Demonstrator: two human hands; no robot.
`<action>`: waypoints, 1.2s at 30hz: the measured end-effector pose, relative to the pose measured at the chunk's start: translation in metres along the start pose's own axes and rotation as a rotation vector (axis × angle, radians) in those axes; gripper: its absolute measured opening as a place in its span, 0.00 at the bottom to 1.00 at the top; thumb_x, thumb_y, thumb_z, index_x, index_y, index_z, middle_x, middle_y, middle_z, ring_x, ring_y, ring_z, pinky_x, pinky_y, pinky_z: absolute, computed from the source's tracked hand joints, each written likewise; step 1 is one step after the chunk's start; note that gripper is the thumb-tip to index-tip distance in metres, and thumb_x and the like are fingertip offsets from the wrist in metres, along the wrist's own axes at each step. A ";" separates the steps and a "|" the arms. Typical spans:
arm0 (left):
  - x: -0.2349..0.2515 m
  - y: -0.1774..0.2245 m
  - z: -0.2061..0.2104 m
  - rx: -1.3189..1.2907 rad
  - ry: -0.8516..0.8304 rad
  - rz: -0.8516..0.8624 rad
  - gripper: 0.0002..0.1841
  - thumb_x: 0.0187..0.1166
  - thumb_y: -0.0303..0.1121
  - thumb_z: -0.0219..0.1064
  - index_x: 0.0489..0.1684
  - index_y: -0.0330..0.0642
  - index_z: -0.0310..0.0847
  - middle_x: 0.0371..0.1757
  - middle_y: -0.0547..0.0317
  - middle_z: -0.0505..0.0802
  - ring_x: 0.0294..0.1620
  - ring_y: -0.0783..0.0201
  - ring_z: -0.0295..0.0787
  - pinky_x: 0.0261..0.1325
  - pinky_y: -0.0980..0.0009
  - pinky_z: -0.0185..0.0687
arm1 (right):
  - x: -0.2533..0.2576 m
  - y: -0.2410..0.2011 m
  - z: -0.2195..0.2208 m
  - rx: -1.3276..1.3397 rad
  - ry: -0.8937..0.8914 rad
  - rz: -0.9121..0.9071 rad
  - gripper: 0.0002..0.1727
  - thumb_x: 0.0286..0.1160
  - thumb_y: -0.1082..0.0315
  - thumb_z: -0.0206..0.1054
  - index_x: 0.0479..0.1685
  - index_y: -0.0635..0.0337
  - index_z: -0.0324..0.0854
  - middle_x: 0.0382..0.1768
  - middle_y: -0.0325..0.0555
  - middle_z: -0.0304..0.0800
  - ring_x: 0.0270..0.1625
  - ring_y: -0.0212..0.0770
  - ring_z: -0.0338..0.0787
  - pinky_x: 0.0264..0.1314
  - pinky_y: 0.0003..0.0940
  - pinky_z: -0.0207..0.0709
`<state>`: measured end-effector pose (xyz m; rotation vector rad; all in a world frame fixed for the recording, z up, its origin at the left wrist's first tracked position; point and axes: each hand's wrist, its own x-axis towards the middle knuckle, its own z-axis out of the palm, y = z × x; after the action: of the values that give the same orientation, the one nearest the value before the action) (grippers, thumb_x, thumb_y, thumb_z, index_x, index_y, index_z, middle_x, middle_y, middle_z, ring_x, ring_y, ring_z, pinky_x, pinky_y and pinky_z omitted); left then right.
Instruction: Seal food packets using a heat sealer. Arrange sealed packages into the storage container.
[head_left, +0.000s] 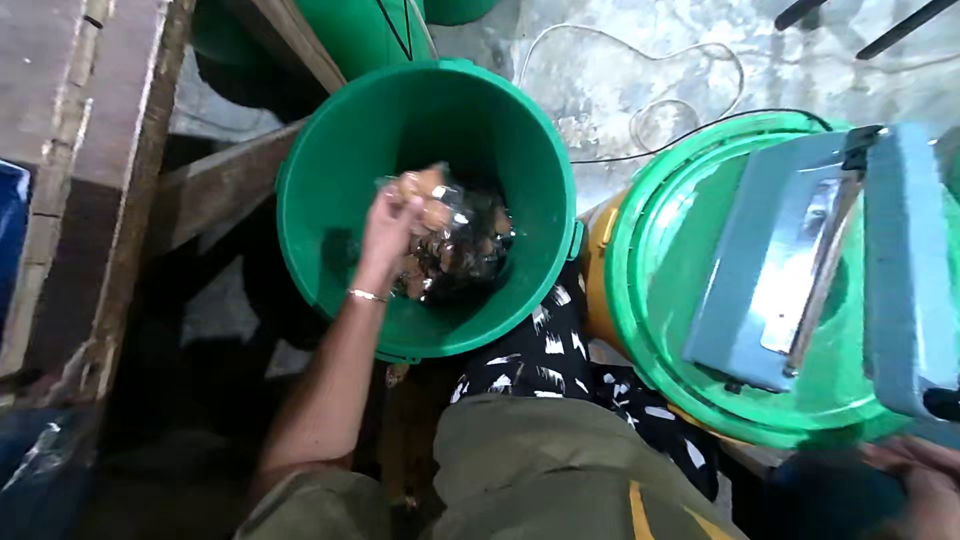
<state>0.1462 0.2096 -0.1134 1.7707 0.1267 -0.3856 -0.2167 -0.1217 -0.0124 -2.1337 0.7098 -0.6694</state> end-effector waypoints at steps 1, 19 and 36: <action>0.013 -0.004 -0.022 0.115 0.111 0.023 0.29 0.86 0.34 0.62 0.84 0.36 0.60 0.69 0.41 0.83 0.65 0.57 0.84 0.68 0.58 0.82 | -0.007 0.007 0.003 -0.047 -0.071 -0.006 0.13 0.78 0.84 0.48 0.50 0.88 0.73 0.42 0.42 0.88 0.45 0.17 0.89 0.55 0.19 0.85; 0.041 -0.157 0.111 1.334 -0.563 -0.076 0.20 0.80 0.19 0.60 0.72 0.29 0.78 0.85 0.38 0.71 0.90 0.39 0.54 0.91 0.38 0.31 | -0.093 0.043 0.002 -0.415 -0.396 0.564 0.18 0.81 0.77 0.57 0.62 0.84 0.78 0.52 0.73 0.89 0.52 0.60 0.92 0.61 0.54 0.84; -0.095 0.042 0.101 -0.504 -0.814 -0.283 0.20 0.70 0.24 0.71 0.57 0.43 0.70 0.42 0.69 0.94 0.44 0.72 0.93 0.52 0.71 0.91 | 0.058 -0.089 0.123 0.569 -0.660 0.613 0.17 0.86 0.65 0.57 0.63 0.69 0.76 0.49 0.42 0.87 0.48 0.30 0.88 0.54 0.29 0.84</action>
<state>0.0505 0.1133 -0.0627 0.9999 -0.1036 -1.1408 -0.0711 -0.0504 0.0021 -1.3642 0.6440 0.1643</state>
